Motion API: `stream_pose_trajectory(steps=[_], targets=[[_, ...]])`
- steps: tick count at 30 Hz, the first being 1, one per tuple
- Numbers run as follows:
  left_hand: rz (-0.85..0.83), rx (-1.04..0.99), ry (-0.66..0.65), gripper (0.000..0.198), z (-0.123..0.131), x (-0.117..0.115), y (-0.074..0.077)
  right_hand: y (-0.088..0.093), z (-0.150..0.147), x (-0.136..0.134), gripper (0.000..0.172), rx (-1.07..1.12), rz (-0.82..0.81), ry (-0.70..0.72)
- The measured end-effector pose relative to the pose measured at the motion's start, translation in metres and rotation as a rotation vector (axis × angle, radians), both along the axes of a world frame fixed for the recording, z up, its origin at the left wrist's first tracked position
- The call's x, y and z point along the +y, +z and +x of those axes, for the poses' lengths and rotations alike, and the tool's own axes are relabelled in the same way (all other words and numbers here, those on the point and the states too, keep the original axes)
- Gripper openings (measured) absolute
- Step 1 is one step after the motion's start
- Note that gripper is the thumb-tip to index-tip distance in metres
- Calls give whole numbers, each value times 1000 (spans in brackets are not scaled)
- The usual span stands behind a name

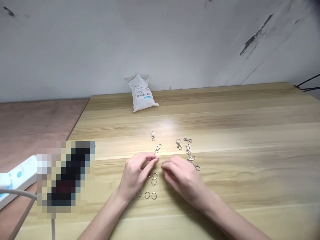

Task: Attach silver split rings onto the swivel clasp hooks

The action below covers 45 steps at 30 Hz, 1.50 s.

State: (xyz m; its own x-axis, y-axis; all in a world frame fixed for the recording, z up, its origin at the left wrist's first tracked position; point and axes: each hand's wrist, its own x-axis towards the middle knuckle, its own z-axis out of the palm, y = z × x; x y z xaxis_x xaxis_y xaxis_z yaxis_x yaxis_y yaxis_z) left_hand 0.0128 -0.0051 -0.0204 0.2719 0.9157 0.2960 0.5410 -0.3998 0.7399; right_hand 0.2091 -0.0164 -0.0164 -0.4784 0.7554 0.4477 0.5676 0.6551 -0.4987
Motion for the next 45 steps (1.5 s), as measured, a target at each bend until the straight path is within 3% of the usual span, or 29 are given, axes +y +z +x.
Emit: stream_pose_trajectory(steps=[7,10,15,18,28,32,37,45], targets=[[12,-40,20,10,0,0,2,0,8,6,6,433,-375,-112],[9,-81,9,9,0,0,0,-1,7,6,4,512,-439,-108],[46,-70,-74,9,0,3,-1,3,6,6,13,363,-233,-33],[106,11,-107,5,0,5,1,5,7,7,11,303,-137,-92],[112,46,-92,2,4,6,4,-6,14,13,5,269,-148,-216],[104,21,-111,1,6,5,4,-6,13,12,8,161,-88,-248],[113,-38,-79,2,11,0,6,-1,7,6,17,20,3,-166],[119,-93,-10,6,16,-7,6,-4,-4,-1,16,-25,15,-121]])
